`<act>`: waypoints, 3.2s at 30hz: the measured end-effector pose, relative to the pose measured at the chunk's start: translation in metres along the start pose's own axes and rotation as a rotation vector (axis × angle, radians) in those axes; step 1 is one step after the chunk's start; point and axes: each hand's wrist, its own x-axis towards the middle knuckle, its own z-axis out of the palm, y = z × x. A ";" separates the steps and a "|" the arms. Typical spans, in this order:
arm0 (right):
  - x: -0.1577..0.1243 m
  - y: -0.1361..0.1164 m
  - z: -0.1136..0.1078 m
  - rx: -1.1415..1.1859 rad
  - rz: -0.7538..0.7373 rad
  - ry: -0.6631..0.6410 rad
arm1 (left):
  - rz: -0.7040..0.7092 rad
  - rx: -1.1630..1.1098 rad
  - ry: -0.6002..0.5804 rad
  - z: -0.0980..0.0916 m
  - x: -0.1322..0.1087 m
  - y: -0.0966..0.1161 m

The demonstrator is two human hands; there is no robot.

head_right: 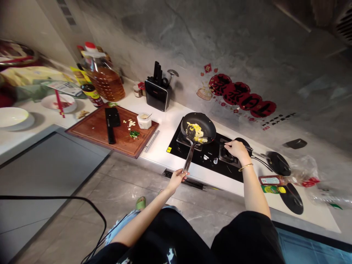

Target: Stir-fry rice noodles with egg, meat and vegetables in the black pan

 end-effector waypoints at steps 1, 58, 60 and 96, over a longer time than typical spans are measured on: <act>-0.001 0.000 0.002 -0.005 0.001 -0.013 | 0.000 0.000 0.000 0.000 0.000 0.000; 0.039 -0.031 0.021 0.061 0.022 0.079 | 0.079 0.094 -0.079 0.001 0.030 0.012; 0.055 -0.049 0.036 0.099 0.059 0.138 | 0.079 0.097 -0.088 0.000 0.031 0.010; 0.038 -0.056 0.023 0.146 -0.066 0.013 | 0.101 0.132 -0.090 0.000 0.033 0.010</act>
